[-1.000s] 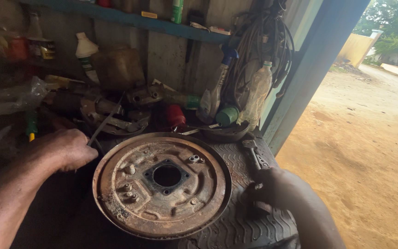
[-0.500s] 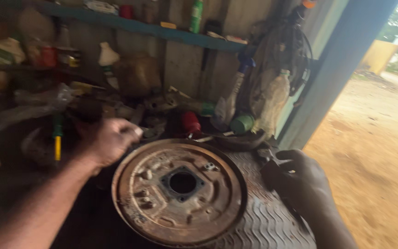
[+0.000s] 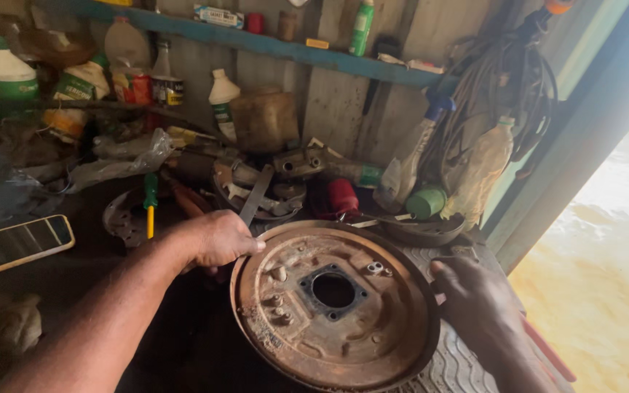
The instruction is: The person files the surface of a drum brake assembly and then uses a flat metal tool to pry and adjust parts around the hub.
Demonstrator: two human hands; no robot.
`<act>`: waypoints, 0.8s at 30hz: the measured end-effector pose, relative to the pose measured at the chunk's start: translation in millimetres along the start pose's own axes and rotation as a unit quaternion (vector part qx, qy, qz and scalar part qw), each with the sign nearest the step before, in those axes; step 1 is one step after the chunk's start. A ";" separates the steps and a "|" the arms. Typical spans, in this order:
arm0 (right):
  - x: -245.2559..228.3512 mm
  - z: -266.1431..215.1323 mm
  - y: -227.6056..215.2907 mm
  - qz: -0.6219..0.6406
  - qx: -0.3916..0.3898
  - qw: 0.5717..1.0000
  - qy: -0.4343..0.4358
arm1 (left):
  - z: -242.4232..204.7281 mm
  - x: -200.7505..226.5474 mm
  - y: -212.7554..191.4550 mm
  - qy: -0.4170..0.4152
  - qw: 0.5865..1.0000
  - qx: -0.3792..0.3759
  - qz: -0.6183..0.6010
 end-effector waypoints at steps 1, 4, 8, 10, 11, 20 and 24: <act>-3.1 -2.6 5.9 0.027 -0.023 0.999 -0.023 | 4.0 -3.4 0.9 0.001 1.000 -0.001 0.000; 2.8 3.5 21.2 0.133 -0.086 0.987 -0.019 | 23.1 -13.5 4.3 0.069 0.996 0.040 0.029; 41.3 27.2 1.2 0.227 -0.168 0.959 -0.018 | 49.0 -10.0 25.5 0.021 0.987 0.130 -0.088; 51.6 29.4 -23.1 0.025 -0.161 0.972 -0.171 | 53.5 -6.2 21.9 0.122 0.967 0.117 -0.192; 52.1 23.5 -39.4 -0.171 -0.125 0.941 -0.264 | 52.7 -3.8 20.7 0.171 0.949 0.108 -0.242; -7.7 -8.9 -0.5 0.058 -0.030 0.998 0.007 | 4.6 5.7 -3.0 -0.006 0.996 -0.007 0.092; 7.9 4.0 13.4 0.206 -0.116 0.971 0.041 | 3.4 -2.4 9.9 0.054 0.997 -0.047 -0.022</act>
Point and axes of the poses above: each hand's wrist, its own z-axis towards the middle knuckle, its own y-axis out of the palm, x = y × z, the point moved 1 cm from there along z, towards the middle knuckle, and after that the axes turned 7 degrees about -x, right-handed, at the moved point
